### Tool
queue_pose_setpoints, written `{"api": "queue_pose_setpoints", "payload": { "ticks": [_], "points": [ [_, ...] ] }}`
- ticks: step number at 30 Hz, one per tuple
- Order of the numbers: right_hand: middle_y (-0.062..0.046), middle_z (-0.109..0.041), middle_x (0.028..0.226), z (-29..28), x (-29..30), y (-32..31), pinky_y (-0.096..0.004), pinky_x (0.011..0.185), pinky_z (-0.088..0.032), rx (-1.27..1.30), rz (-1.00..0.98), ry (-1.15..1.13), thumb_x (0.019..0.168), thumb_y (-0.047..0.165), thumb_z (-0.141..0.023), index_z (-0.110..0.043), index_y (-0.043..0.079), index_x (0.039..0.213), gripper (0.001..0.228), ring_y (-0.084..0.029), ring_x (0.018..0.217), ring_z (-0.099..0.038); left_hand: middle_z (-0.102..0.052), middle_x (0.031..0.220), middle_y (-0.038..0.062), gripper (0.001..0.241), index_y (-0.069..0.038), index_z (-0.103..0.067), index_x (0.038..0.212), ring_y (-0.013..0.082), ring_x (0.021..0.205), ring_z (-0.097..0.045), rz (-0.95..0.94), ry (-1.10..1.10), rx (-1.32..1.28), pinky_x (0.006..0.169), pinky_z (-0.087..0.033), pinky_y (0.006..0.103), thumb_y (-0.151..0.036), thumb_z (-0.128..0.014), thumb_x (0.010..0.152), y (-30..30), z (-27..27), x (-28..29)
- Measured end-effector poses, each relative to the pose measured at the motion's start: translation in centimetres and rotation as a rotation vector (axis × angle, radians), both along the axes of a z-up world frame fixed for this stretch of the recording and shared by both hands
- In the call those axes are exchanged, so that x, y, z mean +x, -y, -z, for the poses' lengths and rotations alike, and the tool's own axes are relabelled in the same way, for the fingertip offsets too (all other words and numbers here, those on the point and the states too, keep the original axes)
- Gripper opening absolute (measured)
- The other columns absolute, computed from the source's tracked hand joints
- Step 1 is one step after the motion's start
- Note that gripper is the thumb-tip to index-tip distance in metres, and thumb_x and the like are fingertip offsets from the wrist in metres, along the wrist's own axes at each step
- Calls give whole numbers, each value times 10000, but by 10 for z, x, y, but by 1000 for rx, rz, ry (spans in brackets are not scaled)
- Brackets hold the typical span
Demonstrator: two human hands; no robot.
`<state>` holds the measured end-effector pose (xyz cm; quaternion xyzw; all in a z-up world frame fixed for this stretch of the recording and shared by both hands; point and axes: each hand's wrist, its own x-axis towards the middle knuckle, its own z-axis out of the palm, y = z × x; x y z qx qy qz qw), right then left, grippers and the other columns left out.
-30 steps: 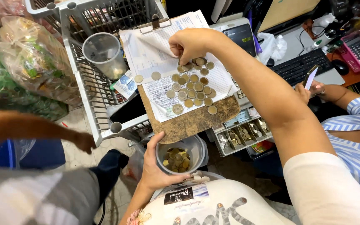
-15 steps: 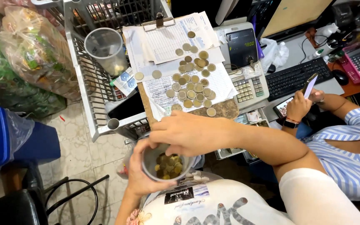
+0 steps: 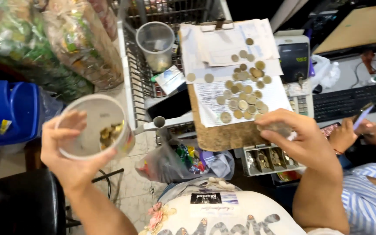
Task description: Counting and sorting a large quantity of coins on a clipboard and placing them into a container
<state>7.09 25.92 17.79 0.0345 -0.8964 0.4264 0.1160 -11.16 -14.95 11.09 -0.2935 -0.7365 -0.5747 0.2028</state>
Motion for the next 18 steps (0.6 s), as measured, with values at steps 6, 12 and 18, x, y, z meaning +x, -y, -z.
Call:
{"api": "queue_pose_setpoints", "payload": {
  "ticks": [6, 12, 18],
  "points": [
    [-89, -742, 1066, 14, -2, 1, -293, 944, -540, 72, 229, -42, 911, 74, -719, -708, 26, 1069, 165, -182, 1017, -705, -500, 1370, 167, 596, -114, -433, 1048, 360, 1355, -598, 89, 0, 188, 1077, -563, 479, -274, -894, 706, -56, 1, -53],
    [-81, -755, 922, 36, -8, -3, -409, 876, -544, 172, 434, -206, 871, 6, -786, -757, 85, 995, 149, -305, 923, -739, -547, 1391, 249, 600, -4, -476, 893, 426, 1277, -622, 237, 105, 174, 1005, -550, 501, -153, -1014, 673, -102, 80, -110],
    [-69, -747, 1067, 38, 2, 18, -323, 931, -517, 242, 677, -99, 925, 70, -749, -736, 63, 1043, 119, -210, 1015, -706, -472, 1471, 181, 493, -42, -437, 915, 390, 1409, -582, 217, 212, 182, 1069, -596, 543, -86, -917, 811, -116, 94, -119]
  ]
}}
